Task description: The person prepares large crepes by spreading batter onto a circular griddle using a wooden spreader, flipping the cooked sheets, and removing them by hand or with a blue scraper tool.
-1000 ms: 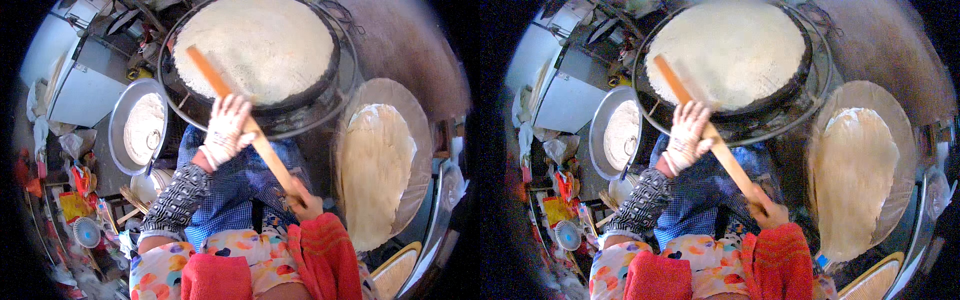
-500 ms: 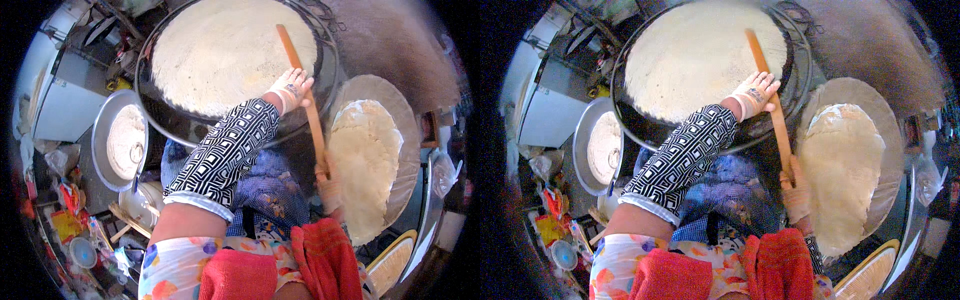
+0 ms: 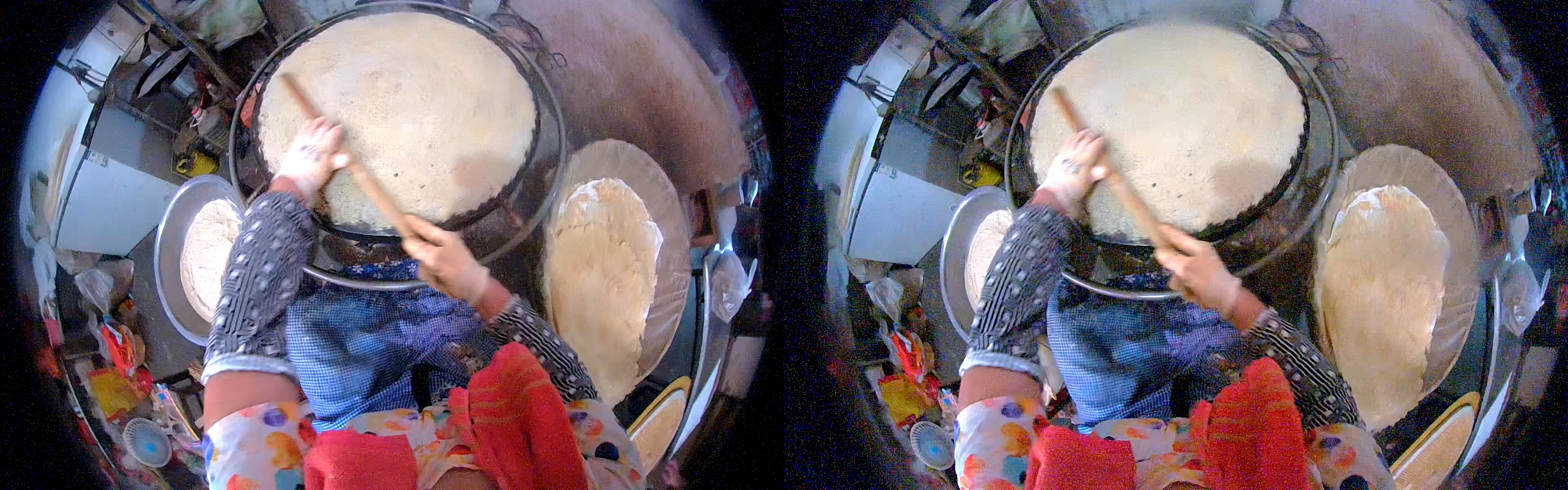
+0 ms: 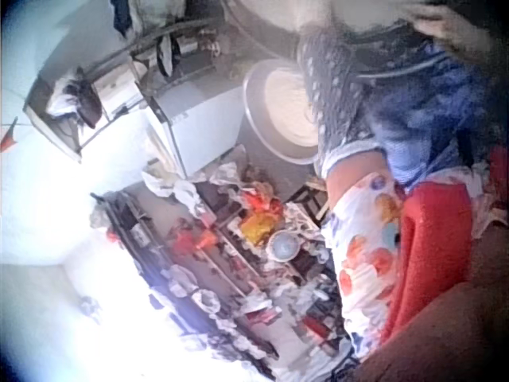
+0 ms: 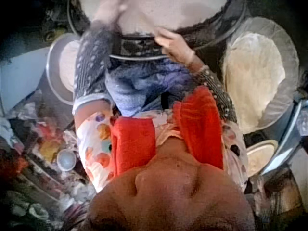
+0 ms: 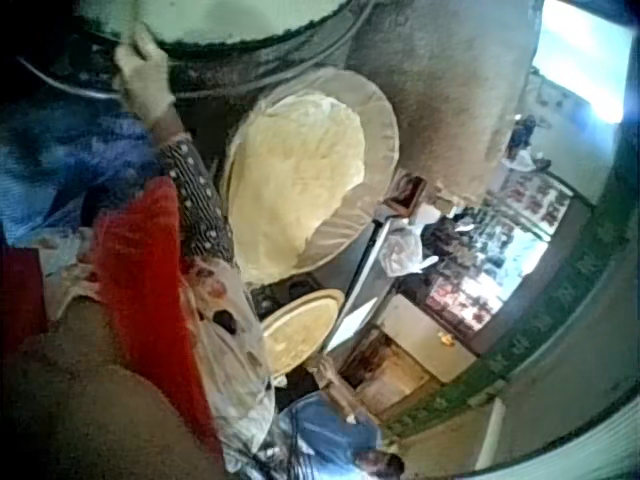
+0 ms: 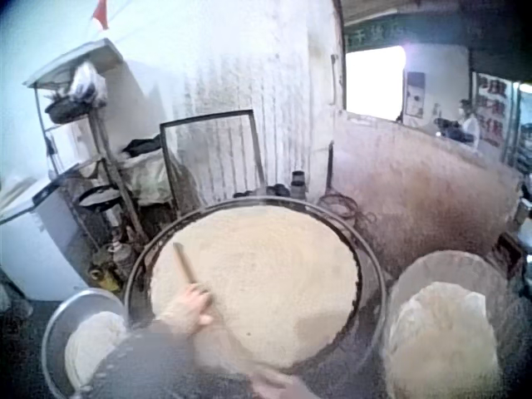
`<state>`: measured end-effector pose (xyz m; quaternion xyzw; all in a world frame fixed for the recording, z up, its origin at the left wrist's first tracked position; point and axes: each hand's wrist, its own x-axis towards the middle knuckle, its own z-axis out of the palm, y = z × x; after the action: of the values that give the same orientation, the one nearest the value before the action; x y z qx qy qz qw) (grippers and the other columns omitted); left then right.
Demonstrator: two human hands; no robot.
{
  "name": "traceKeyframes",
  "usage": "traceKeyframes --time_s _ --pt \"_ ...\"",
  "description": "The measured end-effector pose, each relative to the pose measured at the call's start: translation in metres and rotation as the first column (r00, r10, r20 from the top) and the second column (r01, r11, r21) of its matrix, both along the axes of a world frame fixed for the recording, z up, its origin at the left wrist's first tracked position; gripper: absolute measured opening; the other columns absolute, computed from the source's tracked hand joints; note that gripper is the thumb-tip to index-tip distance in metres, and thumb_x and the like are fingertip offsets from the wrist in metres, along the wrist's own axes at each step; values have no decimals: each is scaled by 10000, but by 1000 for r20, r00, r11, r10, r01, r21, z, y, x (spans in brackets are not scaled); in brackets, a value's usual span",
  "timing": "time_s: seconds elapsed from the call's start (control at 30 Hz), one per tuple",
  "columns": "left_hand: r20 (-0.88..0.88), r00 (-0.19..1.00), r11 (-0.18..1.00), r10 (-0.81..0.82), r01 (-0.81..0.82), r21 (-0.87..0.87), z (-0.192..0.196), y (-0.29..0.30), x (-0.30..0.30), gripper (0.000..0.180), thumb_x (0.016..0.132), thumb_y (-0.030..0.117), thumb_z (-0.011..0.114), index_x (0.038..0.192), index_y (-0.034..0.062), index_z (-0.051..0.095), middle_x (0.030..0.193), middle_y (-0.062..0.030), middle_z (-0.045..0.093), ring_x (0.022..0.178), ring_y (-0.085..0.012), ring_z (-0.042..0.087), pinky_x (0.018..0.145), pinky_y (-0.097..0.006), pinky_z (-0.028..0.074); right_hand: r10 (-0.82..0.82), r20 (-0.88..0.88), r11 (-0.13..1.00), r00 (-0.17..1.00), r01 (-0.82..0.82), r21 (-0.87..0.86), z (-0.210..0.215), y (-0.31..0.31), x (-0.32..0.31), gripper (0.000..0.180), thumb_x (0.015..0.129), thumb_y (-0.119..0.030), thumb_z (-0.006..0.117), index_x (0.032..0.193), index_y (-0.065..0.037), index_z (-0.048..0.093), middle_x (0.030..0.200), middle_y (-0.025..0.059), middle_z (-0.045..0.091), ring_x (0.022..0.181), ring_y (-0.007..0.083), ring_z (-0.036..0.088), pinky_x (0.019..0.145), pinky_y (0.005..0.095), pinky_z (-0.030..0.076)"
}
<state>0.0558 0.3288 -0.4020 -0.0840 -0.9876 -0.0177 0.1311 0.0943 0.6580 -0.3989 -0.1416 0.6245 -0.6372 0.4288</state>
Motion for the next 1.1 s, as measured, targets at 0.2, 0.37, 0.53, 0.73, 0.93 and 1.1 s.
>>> traceKeyframes --time_s 0.2,0.37,0.53,0.73,0.93,1.1 --pt "25 972 948 235 -224 -229 -11 2 149 720 851 462 550 1382 -1 398 1408 -254 385 1323 -427 339 1127 -564 194 205 -471 976 858 -146 160 -31 4 60 539 894 -277 651 1395 -186 474 797 191 687 615 238 674 530 352 524" --pt "26 997 996 -70 68 60 45 149 82 953 713 647 598 1377 -9 404 1374 -246 414 1324 -415 339 1123 -550 207 -85 -489 917 868 260 303 -30 137 136 574 887 -252 648 1422 -214 443 823 183 680 689 252 682 655 342 537" --pt "145 891 900 -430 435 -5 -1 293 -49 972 707 633 631 1354 -57 407 1395 -256 413 1368 -400 300 1157 -461 210 -624 -50 747 780 614 253 -9 198 155 583 919 -159 594 1465 -203 396 791 38 604 512 139 522 500 290 448" --pt "226 927 952 -300 305 12 10 254 -73 994 623 637 669 1326 -31 450 1393 -217 439 1360 -386 326 1158 -450 219 -515 513 820 687 568 62 19 166 95 594 970 -238 551 1504 -201 295 582 12 487 414 120 414 397 285 346" --pt "253 964 996 -77 83 -13 19 155 -80 916 658 659 643 1268 -12 521 1379 -217 462 1376 -375 307 1158 -442 218 -248 498 941 831 329 -80 19 108 36 566 980 -269 531 1496 -215 304 573 -3 430 446 102 410 427 267 356" --pt "135 988 997 76 -75 -15 -1 67 -34 888 644 627 657 1246 -13 522 1357 -223 475 1345 -388 345 1144 -453 244 -81 382 988 920 125 -92 1 58 21 573 953 -229 566 1478 -161 346 584 2 478 397 101 432 358 262 349"
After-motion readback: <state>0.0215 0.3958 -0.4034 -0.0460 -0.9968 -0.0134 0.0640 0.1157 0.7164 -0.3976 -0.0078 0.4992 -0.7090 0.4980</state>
